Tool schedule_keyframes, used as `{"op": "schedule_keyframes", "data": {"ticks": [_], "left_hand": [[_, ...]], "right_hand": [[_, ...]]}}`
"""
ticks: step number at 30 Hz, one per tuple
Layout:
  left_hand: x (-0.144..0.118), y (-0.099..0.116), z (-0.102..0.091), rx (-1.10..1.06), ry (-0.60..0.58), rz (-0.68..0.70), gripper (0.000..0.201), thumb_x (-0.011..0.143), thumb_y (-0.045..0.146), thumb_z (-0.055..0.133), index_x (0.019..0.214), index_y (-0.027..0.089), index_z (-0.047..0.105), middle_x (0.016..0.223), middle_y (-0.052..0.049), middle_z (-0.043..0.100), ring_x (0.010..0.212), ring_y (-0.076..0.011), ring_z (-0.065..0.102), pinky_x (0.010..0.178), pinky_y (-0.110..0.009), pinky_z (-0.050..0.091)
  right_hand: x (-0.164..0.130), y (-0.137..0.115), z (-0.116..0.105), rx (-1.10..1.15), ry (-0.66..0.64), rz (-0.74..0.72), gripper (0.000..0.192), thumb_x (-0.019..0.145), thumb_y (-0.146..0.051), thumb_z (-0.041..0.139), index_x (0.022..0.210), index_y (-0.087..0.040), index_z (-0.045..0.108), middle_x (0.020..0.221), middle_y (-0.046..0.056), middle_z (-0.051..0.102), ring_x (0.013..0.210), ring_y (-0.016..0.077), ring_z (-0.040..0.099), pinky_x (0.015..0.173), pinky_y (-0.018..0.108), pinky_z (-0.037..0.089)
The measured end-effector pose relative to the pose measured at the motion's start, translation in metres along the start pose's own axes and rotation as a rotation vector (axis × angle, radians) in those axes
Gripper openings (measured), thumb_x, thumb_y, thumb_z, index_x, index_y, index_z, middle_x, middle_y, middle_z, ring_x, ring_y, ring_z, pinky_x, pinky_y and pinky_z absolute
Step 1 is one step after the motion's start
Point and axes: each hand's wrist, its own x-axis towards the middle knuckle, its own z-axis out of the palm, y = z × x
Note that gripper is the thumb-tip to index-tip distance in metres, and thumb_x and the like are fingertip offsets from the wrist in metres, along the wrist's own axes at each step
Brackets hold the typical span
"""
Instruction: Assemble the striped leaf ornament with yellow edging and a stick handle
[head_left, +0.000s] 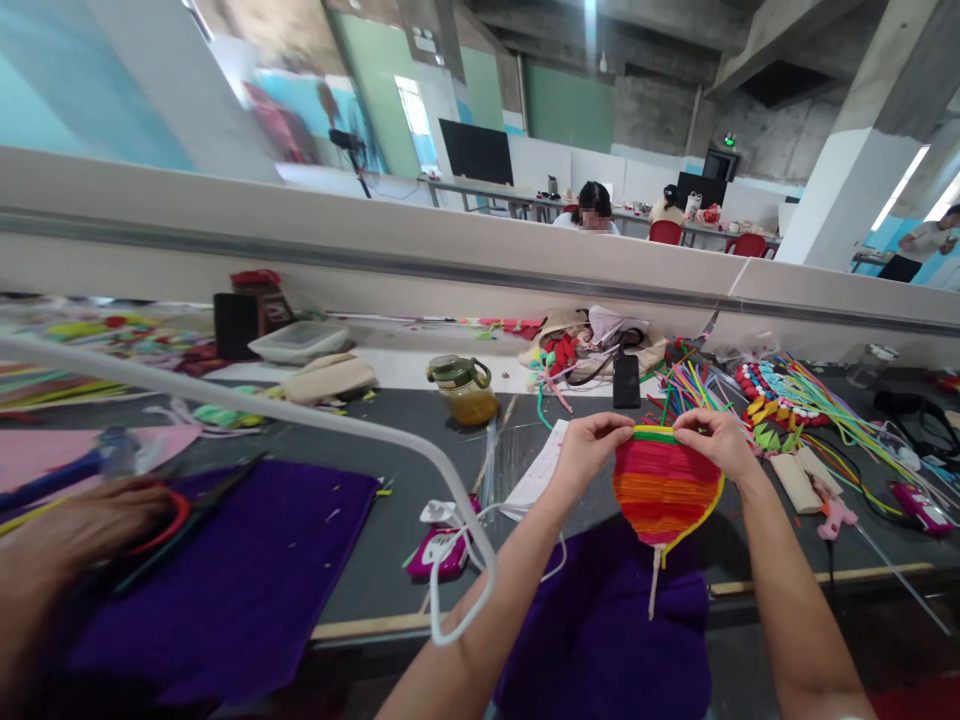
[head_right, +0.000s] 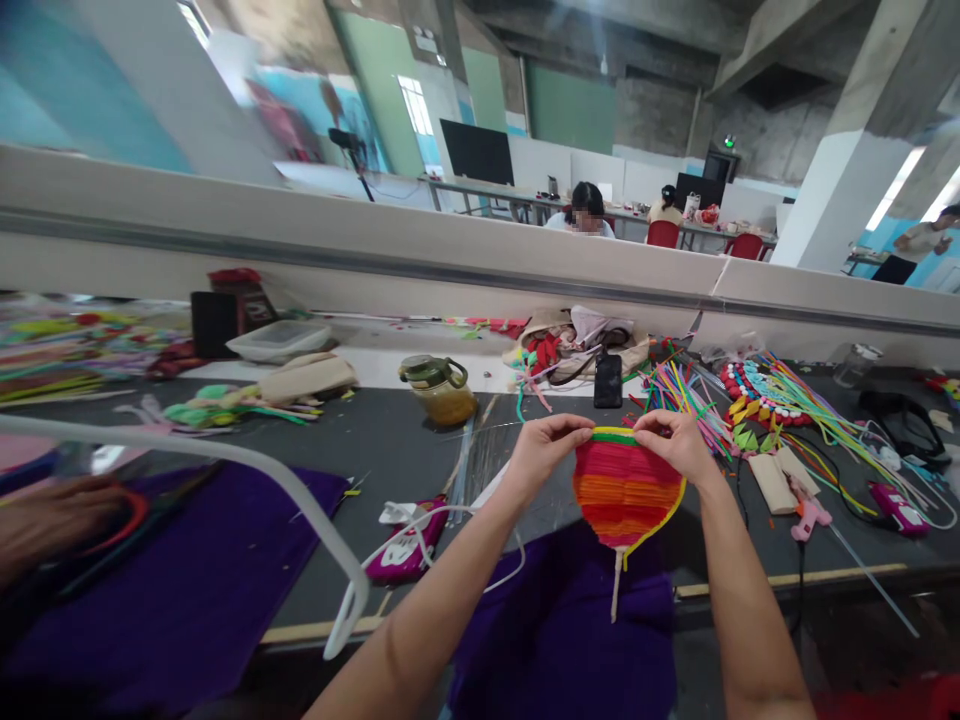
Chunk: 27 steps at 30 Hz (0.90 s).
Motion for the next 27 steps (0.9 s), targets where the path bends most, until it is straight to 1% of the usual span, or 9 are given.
{"op": "schedule_keyframes", "data": {"ticks": [4, 7, 11, 13, 17, 22, 25, 27], "left_hand": [[0.0, 0.006, 0.007, -0.204, -0.022, -0.063, 0.028, 0.069, 0.037, 0.075, 0.086, 0.015, 0.076, 0.08, -0.005, 0.075, 0.071, -0.0179, 0.065, 0.07, -0.029, 0.051], [-0.002, 0.008, 0.013, -0.324, -0.047, -0.134, 0.03, 0.064, 0.037, 0.08, 0.083, 0.014, 0.076, 0.075, -0.004, 0.074, 0.065, -0.0155, 0.063, 0.067, -0.028, 0.049], [-0.001, 0.008, 0.023, -0.463, -0.006, -0.217, 0.032, 0.056, 0.036, 0.086, 0.078, 0.015, 0.077, 0.068, -0.002, 0.073, 0.058, -0.0122, 0.059, 0.061, -0.025, 0.046], [-0.001, 0.009, 0.028, -0.512, 0.014, -0.242, 0.033, 0.054, 0.035, 0.088, 0.078, 0.015, 0.077, 0.07, -0.003, 0.074, 0.059, -0.0126, 0.061, 0.062, -0.025, 0.046], [-0.001, 0.012, 0.04, -0.602, 0.055, -0.249, 0.033, 0.054, 0.033, 0.088, 0.08, 0.014, 0.078, 0.074, -0.005, 0.076, 0.064, -0.0146, 0.064, 0.066, -0.026, 0.048], [-0.006, 0.018, 0.054, -0.717, 0.149, -0.239, 0.028, 0.056, 0.03, 0.088, 0.078, 0.016, 0.077, 0.07, -0.003, 0.075, 0.06, -0.0138, 0.063, 0.061, -0.024, 0.047], [-0.008, 0.021, 0.06, -0.701, 0.188, -0.178, 0.024, 0.058, 0.03, 0.086, 0.076, 0.017, 0.077, 0.07, -0.001, 0.074, 0.06, -0.0128, 0.063, 0.061, -0.023, 0.047], [-0.009, 0.022, 0.062, -0.672, 0.186, -0.15, 0.022, 0.06, 0.03, 0.085, 0.075, 0.017, 0.077, 0.07, -0.001, 0.073, 0.06, -0.0123, 0.062, 0.061, -0.023, 0.046]], "right_hand": [[-0.008, 0.003, -0.009, 0.021, 0.102, 0.002, 0.015, 0.077, -0.034, 0.071, 0.08, -0.019, 0.072, 0.074, 0.001, 0.069, 0.066, 0.0163, 0.059, 0.063, 0.027, 0.045], [-0.014, 0.006, -0.013, 0.043, 0.169, 0.026, 0.016, 0.077, -0.035, 0.072, 0.08, -0.019, 0.072, 0.073, 0.001, 0.068, 0.066, 0.0166, 0.059, 0.063, 0.028, 0.046], [-0.021, 0.007, -0.015, 0.068, 0.225, 0.043, 0.016, 0.077, -0.035, 0.072, 0.079, -0.019, 0.072, 0.074, 0.002, 0.068, 0.066, 0.0163, 0.058, 0.065, 0.028, 0.045], [-0.024, 0.006, -0.015, 0.093, 0.254, 0.051, 0.016, 0.077, -0.035, 0.072, 0.079, -0.019, 0.072, 0.075, 0.002, 0.068, 0.067, 0.0163, 0.058, 0.065, 0.028, 0.046], [-0.03, 0.002, -0.013, 0.141, 0.314, 0.072, 0.015, 0.076, -0.034, 0.073, 0.079, -0.019, 0.072, 0.075, 0.002, 0.069, 0.067, 0.0162, 0.059, 0.065, 0.027, 0.047], [-0.036, 0.002, -0.007, 0.189, 0.403, 0.074, 0.014, 0.075, -0.032, 0.073, 0.08, -0.02, 0.072, 0.074, 0.0, 0.07, 0.067, 0.0153, 0.06, 0.065, 0.026, 0.047], [-0.038, 0.002, -0.004, 0.21, 0.428, 0.077, 0.013, 0.075, -0.032, 0.073, 0.08, -0.02, 0.072, 0.074, 0.0, 0.07, 0.067, 0.0152, 0.06, 0.065, 0.026, 0.047], [-0.04, 0.002, -0.003, 0.206, 0.433, 0.073, 0.013, 0.075, -0.032, 0.073, 0.08, -0.02, 0.072, 0.074, 0.0, 0.07, 0.067, 0.0155, 0.061, 0.065, 0.026, 0.047]]}}
